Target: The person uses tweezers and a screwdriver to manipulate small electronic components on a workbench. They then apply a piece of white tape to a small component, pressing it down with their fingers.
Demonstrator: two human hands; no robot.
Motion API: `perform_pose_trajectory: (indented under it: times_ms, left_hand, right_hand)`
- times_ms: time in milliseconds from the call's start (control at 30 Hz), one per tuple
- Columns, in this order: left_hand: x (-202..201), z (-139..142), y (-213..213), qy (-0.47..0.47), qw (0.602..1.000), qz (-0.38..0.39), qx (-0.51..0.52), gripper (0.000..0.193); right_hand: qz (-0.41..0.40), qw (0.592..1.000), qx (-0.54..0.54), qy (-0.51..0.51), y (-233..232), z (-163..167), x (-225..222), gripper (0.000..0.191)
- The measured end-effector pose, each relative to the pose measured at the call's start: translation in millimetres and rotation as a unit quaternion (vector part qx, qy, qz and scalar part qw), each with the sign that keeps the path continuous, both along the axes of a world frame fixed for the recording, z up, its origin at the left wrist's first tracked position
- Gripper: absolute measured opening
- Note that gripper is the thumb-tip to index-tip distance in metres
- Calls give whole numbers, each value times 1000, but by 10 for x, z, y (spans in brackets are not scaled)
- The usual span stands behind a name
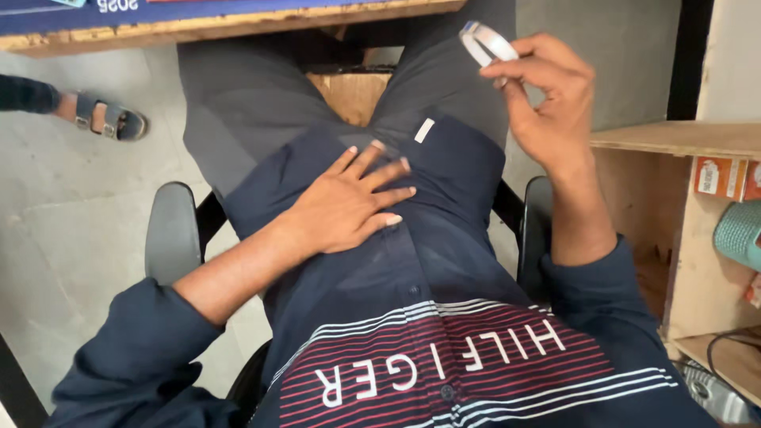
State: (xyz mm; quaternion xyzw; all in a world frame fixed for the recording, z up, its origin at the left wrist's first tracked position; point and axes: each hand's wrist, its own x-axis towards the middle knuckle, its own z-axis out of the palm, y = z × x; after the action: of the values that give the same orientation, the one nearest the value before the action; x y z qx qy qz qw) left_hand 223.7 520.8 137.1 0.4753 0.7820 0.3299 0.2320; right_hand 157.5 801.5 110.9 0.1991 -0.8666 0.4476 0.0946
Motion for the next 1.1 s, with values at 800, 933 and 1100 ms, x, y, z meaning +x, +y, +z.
perform_pose_trajectory:
  times_ms: [800,933,1100]
  left_hand:
    - [-243,-714,-328,81,948,296,-84,47]
    - [-474,-221,-186,-60,916,320,235,59]
    - [-558,-65,20,-91,900,329,270,30]
  right_hand:
    - [107,930,-311,-165,-54,-191,-2,12]
    - [123,889,-401,-182,-67,-265,85,19]
    - [133,802,-530,-242,-169,-213,93,32]
